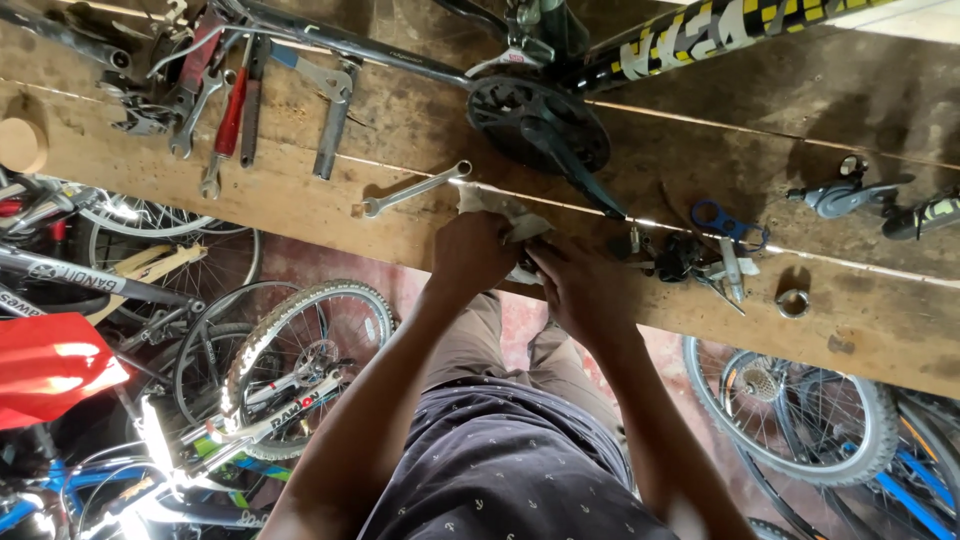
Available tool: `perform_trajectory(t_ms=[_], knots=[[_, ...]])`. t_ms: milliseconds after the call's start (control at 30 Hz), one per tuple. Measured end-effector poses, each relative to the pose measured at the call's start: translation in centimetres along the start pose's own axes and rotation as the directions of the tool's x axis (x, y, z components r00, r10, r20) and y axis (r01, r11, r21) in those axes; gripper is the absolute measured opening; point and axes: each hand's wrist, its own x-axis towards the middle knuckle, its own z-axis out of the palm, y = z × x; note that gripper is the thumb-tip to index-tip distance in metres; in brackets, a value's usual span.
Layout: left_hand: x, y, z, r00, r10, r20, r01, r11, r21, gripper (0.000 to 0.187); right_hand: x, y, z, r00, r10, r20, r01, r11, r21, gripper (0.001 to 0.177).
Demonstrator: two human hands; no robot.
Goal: Cleaning small bicycle components using a cloth at a repair workbench
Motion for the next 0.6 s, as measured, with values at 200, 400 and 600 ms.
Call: perform_trajectory(t_ms=[200, 400, 600], knots=[[0.1, 0.6, -1.1, 0.999, -0.028, 0.040, 0.027, 0.999, 0.026, 0.031, 0.5, 0.7, 1.0, 0.998, 0.056, 0.032, -0.056, 0.998, -0.018, 0.020], [-0.9, 0.8, -2.2, 0.992, -0.057, 0.108, 0.061, 0.998, -0.026, 0.040, 1.0, 1.3, 1.7, 0.995, 0.098, 0.019, -0.099, 0.994, 0.045, 0.018], [-1.7, 0.1, -0.2, 0.979, -0.054, 0.194, 0.061, 0.998, -0.031, 0.064, -0.5, 1.5, 2.9, 0.975, -0.013, -0.220, 0.021, 0.999, 0.036, 0.003]])
